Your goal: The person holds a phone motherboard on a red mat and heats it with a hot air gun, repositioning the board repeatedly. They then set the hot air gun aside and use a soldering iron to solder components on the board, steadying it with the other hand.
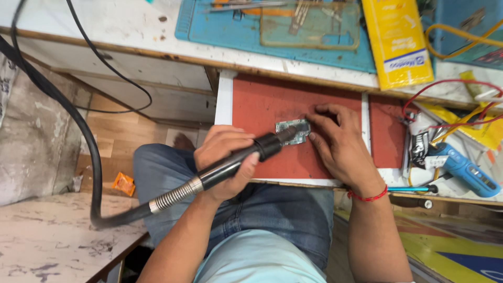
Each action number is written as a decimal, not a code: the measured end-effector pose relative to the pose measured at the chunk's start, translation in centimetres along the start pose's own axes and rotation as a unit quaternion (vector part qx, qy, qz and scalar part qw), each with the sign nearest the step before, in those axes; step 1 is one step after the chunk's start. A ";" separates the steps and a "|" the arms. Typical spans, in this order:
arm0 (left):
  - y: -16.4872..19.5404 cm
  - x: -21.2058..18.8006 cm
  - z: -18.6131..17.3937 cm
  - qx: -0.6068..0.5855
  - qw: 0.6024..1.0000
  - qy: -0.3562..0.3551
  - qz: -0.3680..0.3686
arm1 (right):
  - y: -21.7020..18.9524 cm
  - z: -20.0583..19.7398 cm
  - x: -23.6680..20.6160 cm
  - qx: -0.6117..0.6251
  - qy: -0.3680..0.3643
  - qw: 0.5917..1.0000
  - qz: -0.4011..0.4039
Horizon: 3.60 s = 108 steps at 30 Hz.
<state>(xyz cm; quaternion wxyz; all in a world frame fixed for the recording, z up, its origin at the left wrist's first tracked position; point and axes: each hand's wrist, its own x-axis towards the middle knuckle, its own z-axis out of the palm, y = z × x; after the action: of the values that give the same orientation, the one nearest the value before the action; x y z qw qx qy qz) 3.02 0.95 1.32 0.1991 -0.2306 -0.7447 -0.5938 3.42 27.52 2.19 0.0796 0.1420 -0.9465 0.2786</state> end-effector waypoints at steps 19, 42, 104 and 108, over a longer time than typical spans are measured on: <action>-0.1 0.5 -0.4 -0.009 1.000 0.018 0.001 | -0.5 -0.2 1.0 -0.001 0.002 1.000 -0.003; -0.4 0.7 -0.3 0.023 0.999 0.023 -0.040 | -0.4 0.0 1.1 0.002 -0.009 1.000 0.014; -1.3 0.1 0.1 0.026 0.999 0.027 -0.039 | 1.0 -0.6 1.3 0.023 0.001 0.998 0.059; -1.5 0.5 0.3 0.019 0.997 0.052 -0.052 | 1.2 -0.4 1.3 0.024 0.016 0.997 0.076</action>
<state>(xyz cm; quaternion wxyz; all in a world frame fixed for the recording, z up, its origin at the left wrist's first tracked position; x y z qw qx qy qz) 1.73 1.01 0.29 0.2106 -0.1561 -0.7554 -0.6005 1.84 28.45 2.20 0.0699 0.0675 -0.9462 0.3086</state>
